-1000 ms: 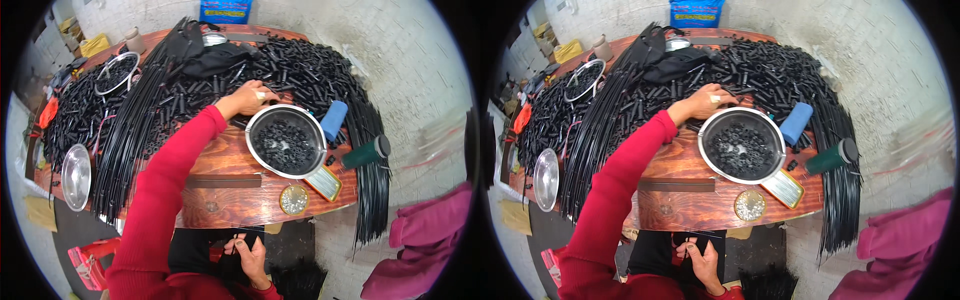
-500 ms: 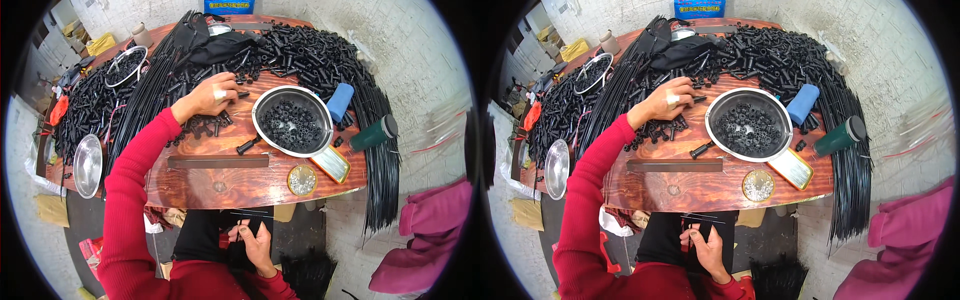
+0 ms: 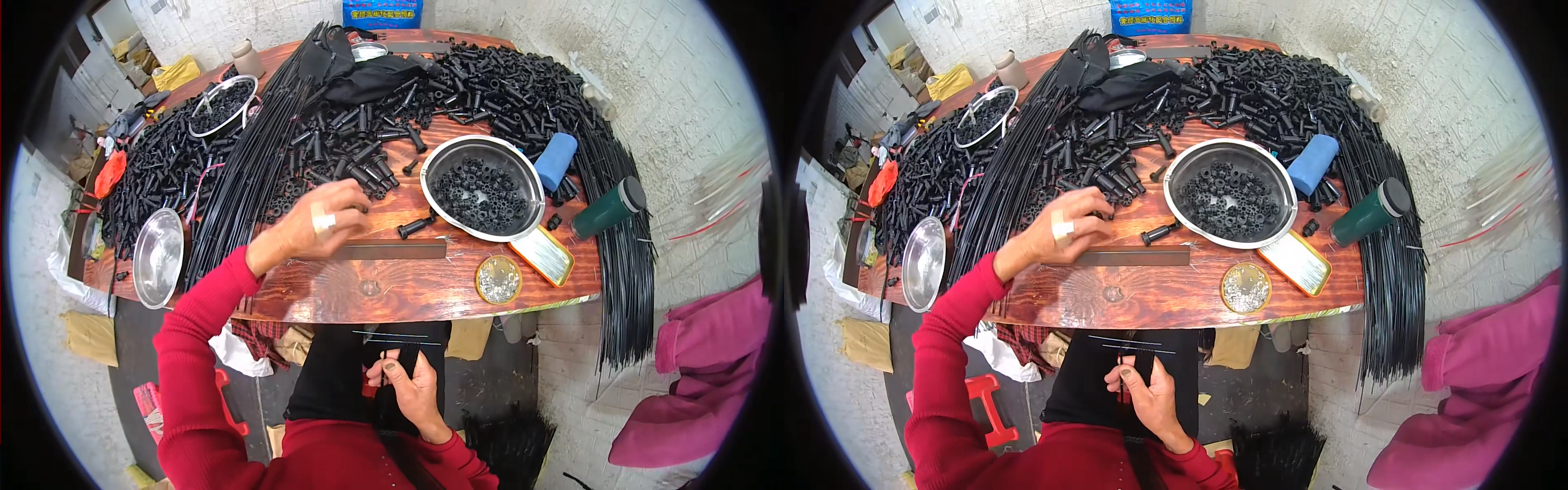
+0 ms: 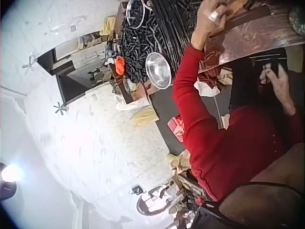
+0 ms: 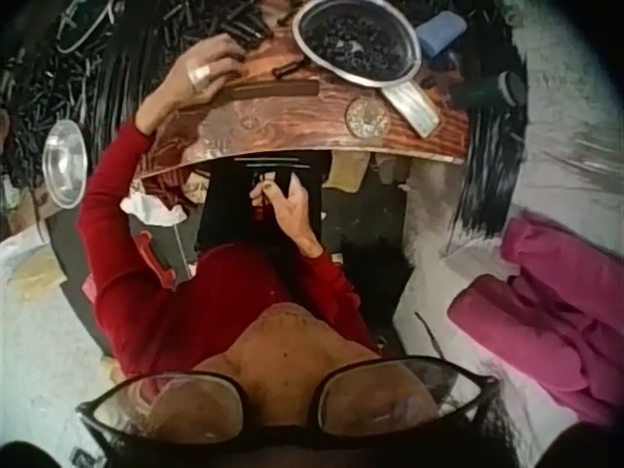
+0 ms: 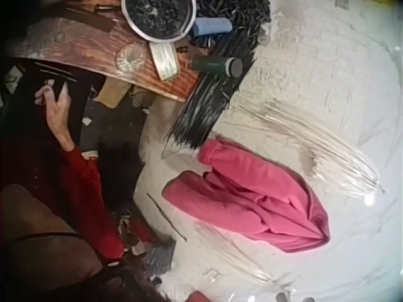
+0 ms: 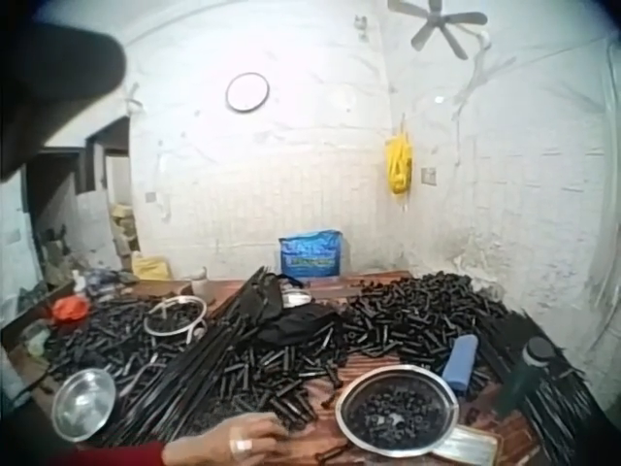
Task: Assembling plastic clips onto black plastic rods at a manufacturing workbench.
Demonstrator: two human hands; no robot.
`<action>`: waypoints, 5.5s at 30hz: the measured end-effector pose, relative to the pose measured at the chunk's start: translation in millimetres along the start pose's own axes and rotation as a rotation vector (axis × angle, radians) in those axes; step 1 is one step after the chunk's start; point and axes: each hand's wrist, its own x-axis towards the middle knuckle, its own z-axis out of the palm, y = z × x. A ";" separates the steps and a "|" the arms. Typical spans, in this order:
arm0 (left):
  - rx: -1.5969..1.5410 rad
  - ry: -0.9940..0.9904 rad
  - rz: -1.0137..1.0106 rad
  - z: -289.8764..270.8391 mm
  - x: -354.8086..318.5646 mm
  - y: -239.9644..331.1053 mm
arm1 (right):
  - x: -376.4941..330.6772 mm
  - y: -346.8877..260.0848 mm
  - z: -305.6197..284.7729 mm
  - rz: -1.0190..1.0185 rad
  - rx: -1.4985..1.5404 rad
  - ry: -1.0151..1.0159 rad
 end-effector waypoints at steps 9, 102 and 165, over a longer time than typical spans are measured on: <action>-0.134 0.029 -0.139 60.7 19.8 26.6 | -6.7 5.7 13.7 0.028 -0.015 -0.096; 0.300 -0.378 -0.012 -33.7 44.0 -77.3 | -9.8 1.0 15.3 -0.031 -0.002 -0.095; -1.115 0.191 -0.842 5.1 44.0 0.0 | -30.5 9.0 17.6 -0.095 -0.029 -0.127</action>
